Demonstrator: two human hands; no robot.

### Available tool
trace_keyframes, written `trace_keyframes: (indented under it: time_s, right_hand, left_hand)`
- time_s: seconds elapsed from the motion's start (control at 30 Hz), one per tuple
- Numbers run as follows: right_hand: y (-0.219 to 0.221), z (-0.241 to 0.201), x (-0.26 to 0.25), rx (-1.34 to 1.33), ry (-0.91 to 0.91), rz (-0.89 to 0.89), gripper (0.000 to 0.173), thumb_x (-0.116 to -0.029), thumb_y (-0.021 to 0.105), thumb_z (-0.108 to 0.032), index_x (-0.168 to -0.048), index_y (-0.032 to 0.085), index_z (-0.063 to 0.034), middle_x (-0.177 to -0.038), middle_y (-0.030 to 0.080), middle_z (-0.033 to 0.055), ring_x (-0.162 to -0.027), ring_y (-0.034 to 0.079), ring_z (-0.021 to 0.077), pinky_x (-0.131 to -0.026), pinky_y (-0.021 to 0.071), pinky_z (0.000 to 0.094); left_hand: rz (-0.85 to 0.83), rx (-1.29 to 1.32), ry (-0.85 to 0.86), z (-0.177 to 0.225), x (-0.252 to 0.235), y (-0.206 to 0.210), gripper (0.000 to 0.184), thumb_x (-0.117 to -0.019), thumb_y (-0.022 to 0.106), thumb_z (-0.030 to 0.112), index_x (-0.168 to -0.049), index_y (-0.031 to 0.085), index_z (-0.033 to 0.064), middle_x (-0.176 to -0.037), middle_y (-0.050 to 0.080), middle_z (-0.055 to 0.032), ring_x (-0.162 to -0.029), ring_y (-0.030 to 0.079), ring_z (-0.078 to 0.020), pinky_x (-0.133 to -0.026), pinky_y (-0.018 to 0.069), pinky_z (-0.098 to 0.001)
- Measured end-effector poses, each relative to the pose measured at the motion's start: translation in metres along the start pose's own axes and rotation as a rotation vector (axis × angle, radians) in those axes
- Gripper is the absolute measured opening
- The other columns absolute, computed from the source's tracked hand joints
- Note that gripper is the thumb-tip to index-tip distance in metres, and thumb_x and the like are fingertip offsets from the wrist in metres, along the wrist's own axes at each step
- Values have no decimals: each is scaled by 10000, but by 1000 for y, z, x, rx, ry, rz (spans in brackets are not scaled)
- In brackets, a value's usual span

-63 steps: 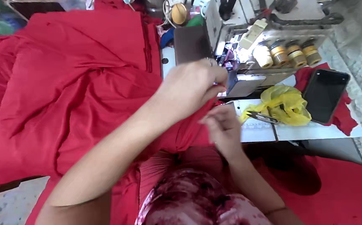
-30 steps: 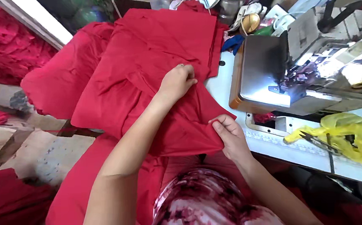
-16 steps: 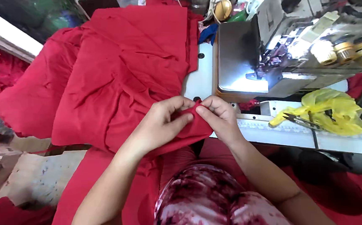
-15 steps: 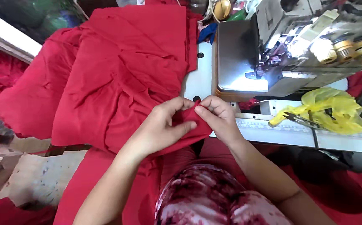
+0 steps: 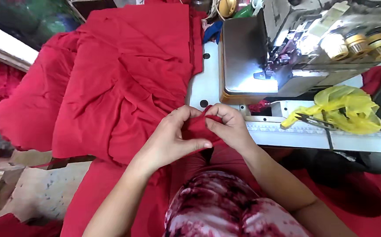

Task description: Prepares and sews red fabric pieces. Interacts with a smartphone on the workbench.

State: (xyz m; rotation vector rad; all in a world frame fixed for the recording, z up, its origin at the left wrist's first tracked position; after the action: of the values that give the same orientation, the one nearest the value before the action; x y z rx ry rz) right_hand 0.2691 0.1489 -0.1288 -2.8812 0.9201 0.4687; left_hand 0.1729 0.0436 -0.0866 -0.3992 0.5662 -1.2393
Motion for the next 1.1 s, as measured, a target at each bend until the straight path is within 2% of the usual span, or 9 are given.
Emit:
trace_keyframes:
  time_s: [0.1,0.2,0.27,0.43,0.57,0.73,0.87,0.97,1.1]
  right_hand:
    - [-1,6,-1,20,13,16,173,-881,770,-149,-824,611,-113,-704,588,-78,-623,549,-39,-570,469,123]
    - [0,7,0,36,-28,-24,218,-903,741,-191,-746,640,-80,-1020,673,9,-997,629,29,-818,540,177]
    - [3,4,-1,22,-65,-101,255,-936,677,-180,-717,639,-55,-1184,693,71,-1163,616,76,-926,528,224]
    - [11,-7,0,-93,-219,-253,197,-939,681,-145,-794,649,-16,-1131,701,89,-1138,636,89,-918,547,228]
    - [10,-11,1,-85,-277,-284,199,-931,702,-137,-784,646,-16,-951,682,46,-1001,641,53,-862,540,196]
    - [7,-10,2,-97,-283,-267,170,-921,716,-110,-810,658,5,-904,668,29,-881,637,13,-773,543,159]
    - [12,5,7,-43,-184,-324,237,-972,673,-163,-812,661,11,-838,639,12,-805,599,-18,-718,515,144]
    - [11,25,22,11,-105,-345,285,-1002,644,-219,-864,693,25,-870,666,31,-851,618,-6,-768,529,171]
    - [-3,42,46,12,-48,-289,294,-1008,639,-233,-938,704,45,-1009,702,85,-979,655,41,-871,562,221]
  left_hand:
    - [57,-96,49,-3,0,5,335,-847,772,234,-1123,668,75,-1021,692,-9,-975,652,-73,-880,550,-288]
    - [73,-15,49,-4,-2,-1,115,-962,627,130,-1030,696,68,-916,684,28,-845,642,1,-761,545,-177]
    - [53,55,44,-6,-3,-6,137,-1007,592,149,-975,699,69,-836,669,56,-739,614,35,-668,516,-134]
    - [47,186,25,-11,-4,-12,61,-913,724,156,-898,707,100,-766,674,88,-657,597,45,-594,498,-117]
    - [27,271,14,-13,-4,-17,124,-801,826,147,-853,714,145,-773,697,100,-662,621,27,-586,512,-128]
    - [26,263,-50,-7,-4,-22,66,-909,716,122,-855,721,84,-758,674,110,-656,581,75,-618,490,-99]
    - [115,236,-96,-4,-3,-37,95,-892,758,159,-833,721,96,-754,677,105,-652,590,72,-617,504,-96]
    - [123,232,-12,-1,-1,-54,83,-909,760,234,-885,730,161,-790,703,126,-663,623,48,-606,531,-119]
    - [159,170,66,-12,9,-77,172,-873,816,296,-925,737,152,-868,725,102,-744,660,27,-661,556,-145]
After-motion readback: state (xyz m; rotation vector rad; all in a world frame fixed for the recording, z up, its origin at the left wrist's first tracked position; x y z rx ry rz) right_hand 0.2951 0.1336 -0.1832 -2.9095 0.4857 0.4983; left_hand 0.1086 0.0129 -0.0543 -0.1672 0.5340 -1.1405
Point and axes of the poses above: each hand's wrist, its own x-axis away from the middle knuckle, its own y-axis out of the palm, z = x × y, the point moved 8 cm from there along -x, towards the middle knuckle
